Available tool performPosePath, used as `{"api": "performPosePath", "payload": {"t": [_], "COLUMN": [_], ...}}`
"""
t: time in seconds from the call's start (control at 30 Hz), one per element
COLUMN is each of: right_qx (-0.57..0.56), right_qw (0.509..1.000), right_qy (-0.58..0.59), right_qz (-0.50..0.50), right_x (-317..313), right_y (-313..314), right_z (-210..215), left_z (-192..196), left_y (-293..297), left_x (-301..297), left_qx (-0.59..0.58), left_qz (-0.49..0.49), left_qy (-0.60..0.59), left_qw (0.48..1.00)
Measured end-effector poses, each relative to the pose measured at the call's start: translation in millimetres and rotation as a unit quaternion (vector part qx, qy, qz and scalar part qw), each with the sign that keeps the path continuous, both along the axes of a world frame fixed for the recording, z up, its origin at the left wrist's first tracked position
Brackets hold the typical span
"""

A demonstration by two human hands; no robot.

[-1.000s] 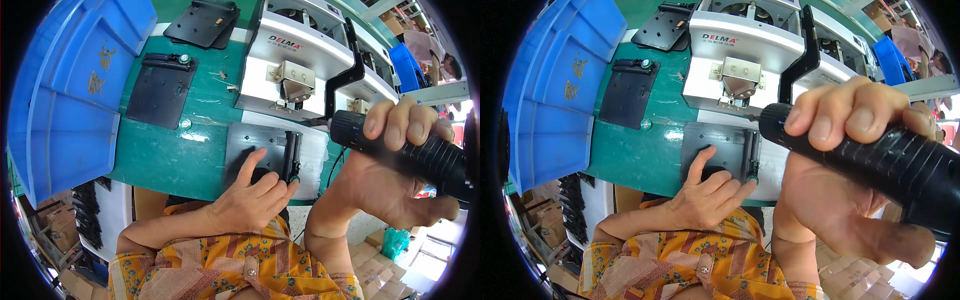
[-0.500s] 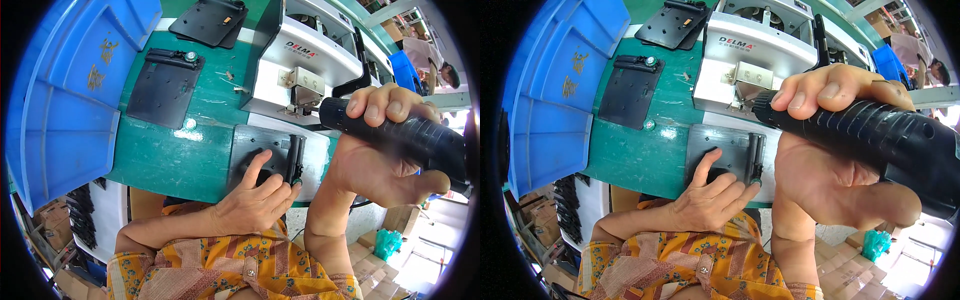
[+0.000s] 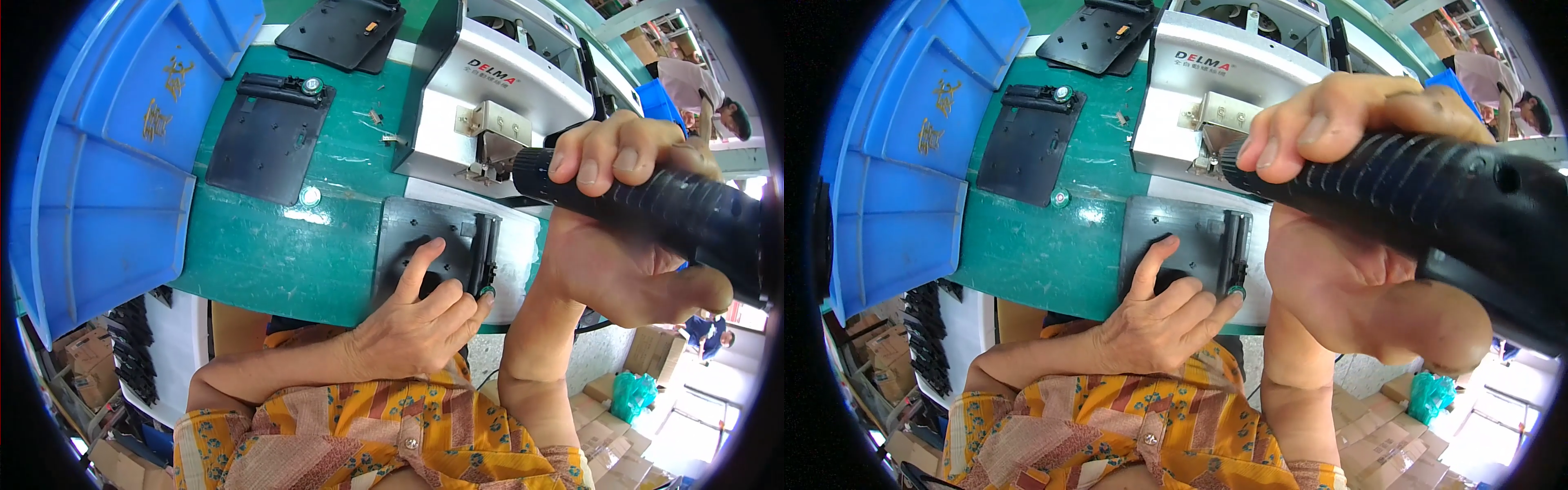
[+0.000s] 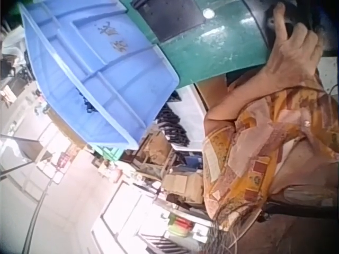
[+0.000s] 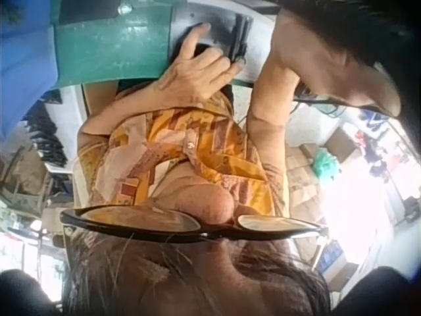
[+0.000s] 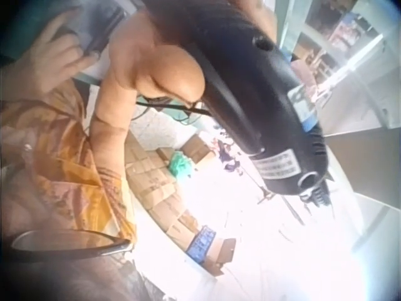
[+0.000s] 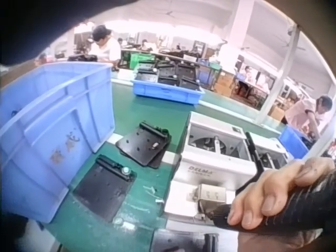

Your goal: The person attaches screws to black plastic device cases using an electric screwdriver at a factory workbench.

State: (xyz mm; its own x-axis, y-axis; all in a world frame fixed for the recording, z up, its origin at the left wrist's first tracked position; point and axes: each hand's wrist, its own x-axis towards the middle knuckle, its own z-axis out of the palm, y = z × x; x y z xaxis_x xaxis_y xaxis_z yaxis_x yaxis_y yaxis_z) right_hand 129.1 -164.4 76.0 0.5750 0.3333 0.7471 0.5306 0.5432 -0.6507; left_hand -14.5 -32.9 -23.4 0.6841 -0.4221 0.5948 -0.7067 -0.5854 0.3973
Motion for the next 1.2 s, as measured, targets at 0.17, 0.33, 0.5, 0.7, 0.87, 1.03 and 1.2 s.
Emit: {"api": "performPosePath", "payload": {"t": [0.17,0.33,0.5,0.7,0.87,1.03,1.2], "right_qx": [0.016,0.012,0.047,0.026,0.013,0.006,0.008], "right_qw": [0.992,0.986,0.972,0.976,0.975,0.974,0.974], "right_qy": [0.119,0.140,0.160,0.155,0.159,0.162,0.164], "right_qz": [-0.040,-0.085,-0.164,-0.151,-0.151,-0.157,-0.158], "right_x": [-24.1,-62.5,-91.2,-97.4,-101.3,-101.8,-100.3], "right_y": [-5.8,-35.5,-55.4,-58.5,-55.1,-51.5,-49.2], "right_z": [1.8,-6.0,-22.1,-27.5,-27.1,-31.4,-33.4], "left_z": [-5.8,-8.7,-9.7,-10.5,-11.6,-13.6,-13.8], "left_y": [-2.9,-1.4,-3.8,-6.3,-7.1,-6.9,-6.2], "left_x": [-1.3,-1.4,1.2,-0.6,-0.9,-1.8,-1.2], "left_qx": [0.018,0.039,0.036,0.035,0.032,0.017,0.016], "left_qz": [0.010,0.031,0.026,0.032,0.030,0.039,0.038], "left_qy": [-0.023,-0.033,-0.026,-0.028,-0.035,-0.037,-0.041], "left_qw": [1.000,0.998,0.999,0.998,0.998,0.998,0.998]}}
